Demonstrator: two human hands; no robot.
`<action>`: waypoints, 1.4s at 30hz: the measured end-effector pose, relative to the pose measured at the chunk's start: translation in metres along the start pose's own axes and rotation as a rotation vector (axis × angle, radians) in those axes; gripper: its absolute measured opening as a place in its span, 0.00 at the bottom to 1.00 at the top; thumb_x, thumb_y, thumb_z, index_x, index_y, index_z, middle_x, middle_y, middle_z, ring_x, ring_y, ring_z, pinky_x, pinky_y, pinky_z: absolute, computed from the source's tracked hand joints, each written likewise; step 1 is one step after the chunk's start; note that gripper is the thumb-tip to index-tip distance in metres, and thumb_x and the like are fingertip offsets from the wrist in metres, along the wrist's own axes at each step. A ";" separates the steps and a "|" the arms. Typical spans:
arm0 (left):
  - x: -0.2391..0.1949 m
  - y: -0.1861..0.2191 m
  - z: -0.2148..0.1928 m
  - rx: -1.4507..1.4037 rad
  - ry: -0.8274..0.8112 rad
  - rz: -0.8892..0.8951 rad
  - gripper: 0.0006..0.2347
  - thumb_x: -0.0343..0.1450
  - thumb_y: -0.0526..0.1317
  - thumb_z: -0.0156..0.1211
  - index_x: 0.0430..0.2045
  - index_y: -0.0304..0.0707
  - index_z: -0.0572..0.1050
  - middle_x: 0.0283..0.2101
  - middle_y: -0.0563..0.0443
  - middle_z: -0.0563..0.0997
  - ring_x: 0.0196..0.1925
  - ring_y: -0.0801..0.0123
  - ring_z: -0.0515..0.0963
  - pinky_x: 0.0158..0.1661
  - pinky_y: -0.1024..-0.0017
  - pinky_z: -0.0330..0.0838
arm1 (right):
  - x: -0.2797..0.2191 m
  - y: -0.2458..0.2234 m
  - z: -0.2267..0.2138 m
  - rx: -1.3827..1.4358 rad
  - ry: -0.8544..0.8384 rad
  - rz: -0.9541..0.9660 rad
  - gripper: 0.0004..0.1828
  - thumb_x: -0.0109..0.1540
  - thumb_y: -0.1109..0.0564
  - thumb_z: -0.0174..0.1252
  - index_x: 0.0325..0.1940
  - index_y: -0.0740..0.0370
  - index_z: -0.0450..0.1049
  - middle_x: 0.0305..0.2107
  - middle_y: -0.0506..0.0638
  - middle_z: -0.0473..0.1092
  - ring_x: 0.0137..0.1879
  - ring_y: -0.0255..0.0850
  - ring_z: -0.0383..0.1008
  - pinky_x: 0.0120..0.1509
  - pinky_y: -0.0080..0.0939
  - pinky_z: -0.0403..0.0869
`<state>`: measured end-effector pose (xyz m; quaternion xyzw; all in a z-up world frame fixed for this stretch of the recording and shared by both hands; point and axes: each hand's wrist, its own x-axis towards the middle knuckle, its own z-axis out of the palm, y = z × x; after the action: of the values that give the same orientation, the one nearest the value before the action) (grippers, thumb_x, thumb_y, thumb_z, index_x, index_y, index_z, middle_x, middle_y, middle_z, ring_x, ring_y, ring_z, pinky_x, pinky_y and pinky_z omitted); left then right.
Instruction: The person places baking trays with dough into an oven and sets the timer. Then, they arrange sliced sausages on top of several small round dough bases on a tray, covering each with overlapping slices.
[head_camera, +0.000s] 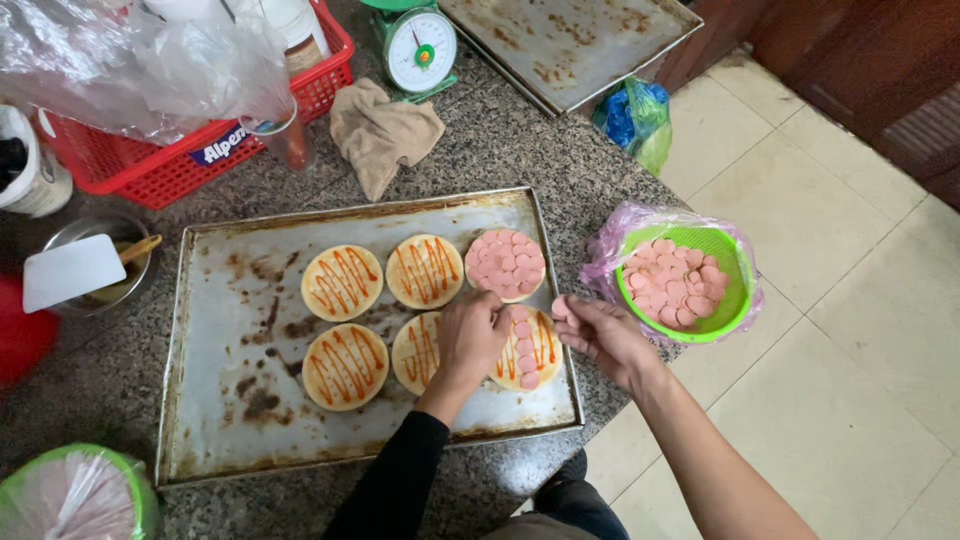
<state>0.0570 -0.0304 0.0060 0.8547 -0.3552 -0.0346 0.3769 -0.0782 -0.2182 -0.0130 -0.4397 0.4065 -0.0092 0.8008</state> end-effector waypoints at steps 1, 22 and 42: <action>0.000 0.005 -0.003 -0.109 -0.006 0.020 0.07 0.67 0.39 0.65 0.27 0.33 0.80 0.33 0.42 0.82 0.33 0.52 0.83 0.37 0.57 0.74 | -0.002 -0.003 0.006 0.014 -0.006 0.001 0.14 0.69 0.51 0.53 0.48 0.63 0.77 0.39 0.51 0.79 0.41 0.37 0.80 0.48 0.37 0.79; -0.001 0.030 -0.023 -0.038 0.005 0.166 0.05 0.67 0.37 0.66 0.31 0.36 0.80 0.33 0.46 0.80 0.35 0.50 0.81 0.37 0.56 0.73 | 0.002 -0.002 0.037 -0.056 -0.148 -0.037 0.12 0.67 0.61 0.52 0.51 0.70 0.75 0.41 0.57 0.79 0.44 0.43 0.82 0.49 0.42 0.82; -0.025 -0.025 0.000 0.005 -0.039 -0.049 0.10 0.69 0.41 0.64 0.21 0.34 0.80 0.26 0.37 0.81 0.32 0.44 0.80 0.39 0.51 0.72 | 0.025 0.025 -0.003 0.032 0.012 0.000 0.10 0.68 0.60 0.53 0.50 0.65 0.76 0.36 0.52 0.78 0.38 0.37 0.79 0.44 0.34 0.81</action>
<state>0.0527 -0.0032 -0.0156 0.8632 -0.3416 -0.0594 0.3669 -0.0718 -0.2140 -0.0470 -0.4268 0.4112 -0.0181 0.8052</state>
